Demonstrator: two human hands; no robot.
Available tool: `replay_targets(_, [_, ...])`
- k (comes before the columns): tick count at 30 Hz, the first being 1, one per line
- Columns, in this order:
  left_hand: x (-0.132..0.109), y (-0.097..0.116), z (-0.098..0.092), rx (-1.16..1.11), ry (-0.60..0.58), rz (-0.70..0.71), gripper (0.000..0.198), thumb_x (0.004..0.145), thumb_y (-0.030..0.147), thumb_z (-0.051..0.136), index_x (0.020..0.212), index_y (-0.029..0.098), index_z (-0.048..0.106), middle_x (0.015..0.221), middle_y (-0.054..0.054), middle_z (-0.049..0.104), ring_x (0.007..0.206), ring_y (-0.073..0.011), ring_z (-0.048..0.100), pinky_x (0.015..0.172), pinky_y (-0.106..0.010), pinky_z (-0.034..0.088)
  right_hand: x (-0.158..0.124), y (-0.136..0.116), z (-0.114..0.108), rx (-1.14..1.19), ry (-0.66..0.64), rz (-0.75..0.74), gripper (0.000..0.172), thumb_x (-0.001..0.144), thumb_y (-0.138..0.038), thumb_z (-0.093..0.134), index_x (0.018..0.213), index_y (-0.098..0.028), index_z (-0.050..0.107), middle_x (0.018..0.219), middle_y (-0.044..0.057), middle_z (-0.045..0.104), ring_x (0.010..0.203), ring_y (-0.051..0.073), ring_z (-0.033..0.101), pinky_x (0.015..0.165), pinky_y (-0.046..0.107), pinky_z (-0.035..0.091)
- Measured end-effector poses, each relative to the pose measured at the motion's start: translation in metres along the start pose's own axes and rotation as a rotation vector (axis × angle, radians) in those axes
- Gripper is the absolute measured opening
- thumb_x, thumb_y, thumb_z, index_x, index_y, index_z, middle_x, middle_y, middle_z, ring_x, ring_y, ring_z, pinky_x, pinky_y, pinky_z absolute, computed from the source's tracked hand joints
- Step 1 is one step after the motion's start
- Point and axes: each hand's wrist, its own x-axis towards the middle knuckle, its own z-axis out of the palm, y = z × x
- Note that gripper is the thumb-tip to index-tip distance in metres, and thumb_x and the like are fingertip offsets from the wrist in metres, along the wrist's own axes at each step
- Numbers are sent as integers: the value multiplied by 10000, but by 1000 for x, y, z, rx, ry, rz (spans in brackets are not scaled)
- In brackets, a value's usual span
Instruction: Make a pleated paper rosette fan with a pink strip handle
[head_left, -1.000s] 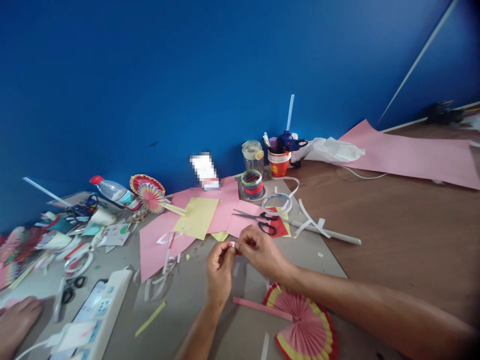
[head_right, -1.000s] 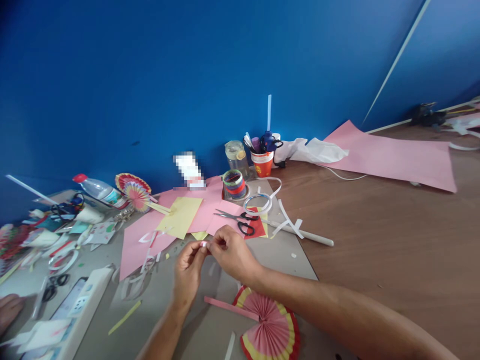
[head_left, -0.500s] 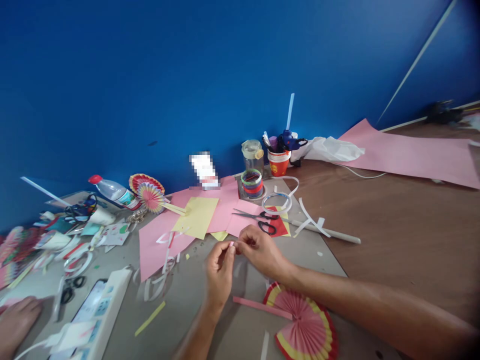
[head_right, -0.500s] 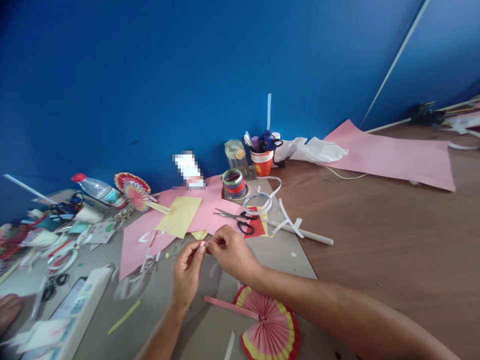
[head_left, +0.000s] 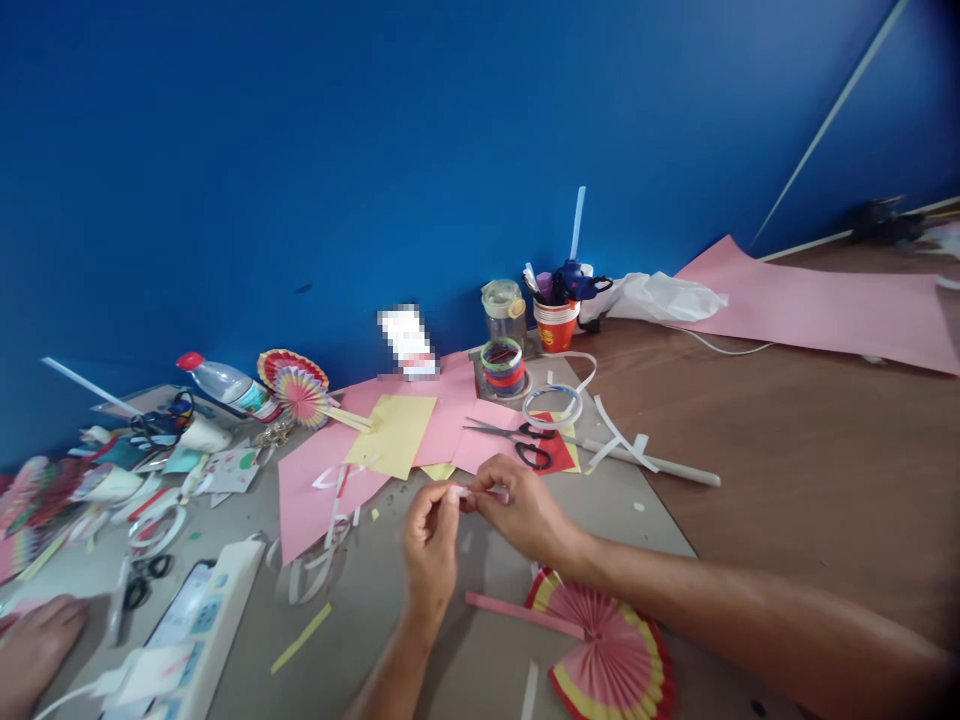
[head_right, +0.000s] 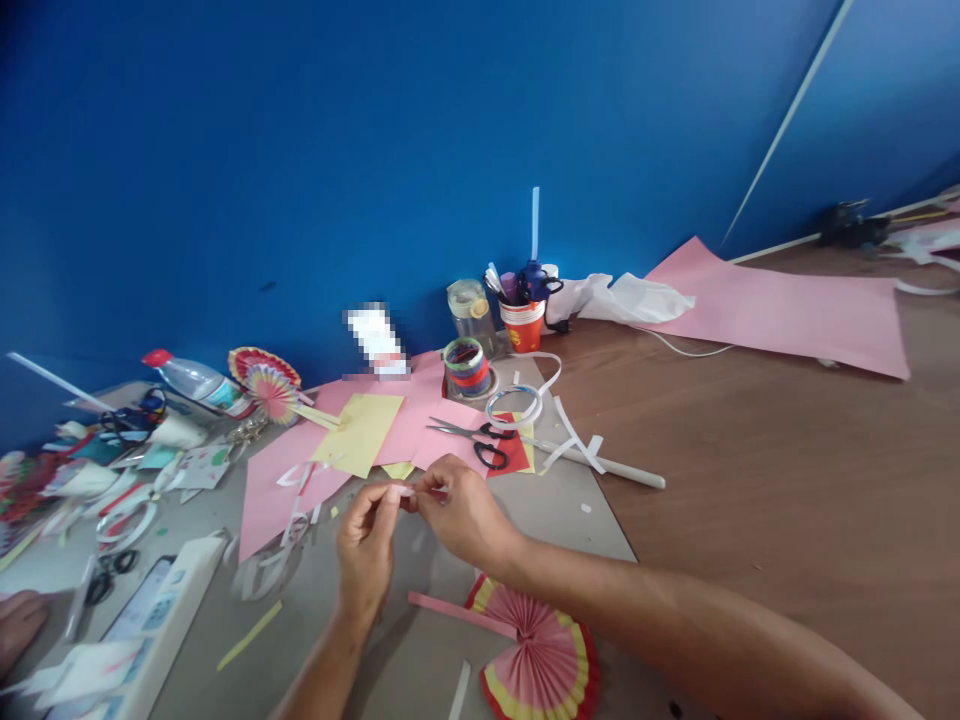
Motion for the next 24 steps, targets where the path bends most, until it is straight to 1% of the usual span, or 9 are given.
replay_targets(5, [-5, -10, -2, 116, -18, 186, 130, 860, 242, 544, 848, 197, 665, 824, -45, 673, 773, -162, 630, 702, -270, 505, 0, -3, -3, -24, -1, 9, 120, 706, -84, 606, 634, -179, 620, 744, 13, 608, 737, 148, 576, 699, 264, 429])
replay_targets(8, [-7, -15, -4, 165, -18, 211, 132, 866, 231, 535, 868, 200, 663, 829, -51, 669, 778, -164, 624, 709, -280, 504, 0, -1, -3, -55, 2, -5, 106, 706, -97, 627, 640, -180, 631, 743, 18, 619, 753, 160, 576, 708, 272, 426])
replay_targets(11, [-6, -14, -4, 142, -19, 195, 135, 868, 250, 536, 864, 201, 662, 839, -57, 667, 783, -167, 621, 705, -279, 507, 1, 3, -3, -84, 6, -33, 94, 714, -129, 651, 639, -185, 647, 742, 18, 622, 773, 165, 573, 723, 274, 421])
replay_targets(15, [-4, -7, -5, 83, 30, 116, 161, 871, 297, 536, 852, 193, 657, 830, -50, 671, 718, -156, 624, 672, -267, 511, 1, 8, -2, -99, 18, -42, 140, 731, -202, 679, 597, -188, 641, 703, 12, 599, 742, 158, 552, 702, 267, 412])
replay_targets(19, [-2, -3, -6, 29, 50, 36, 189, 863, 340, 546, 832, 190, 656, 762, -33, 677, 663, -151, 625, 625, -252, 501, 3, 9, -1, -104, 10, -58, 165, 719, -183, 695, 570, -192, 625, 689, 7, 587, 765, 162, 542, 728, 272, 399])
replay_targets(24, [-1, -5, -7, -7, 62, -24, 215, 861, 363, 548, 828, 178, 653, 700, -22, 664, 650, -153, 625, 622, -255, 491, 4, 9, -3, -108, 15, -9, 130, 696, -202, 718, 588, -191, 647, 750, 16, 593, 802, 170, 539, 752, 284, 388])
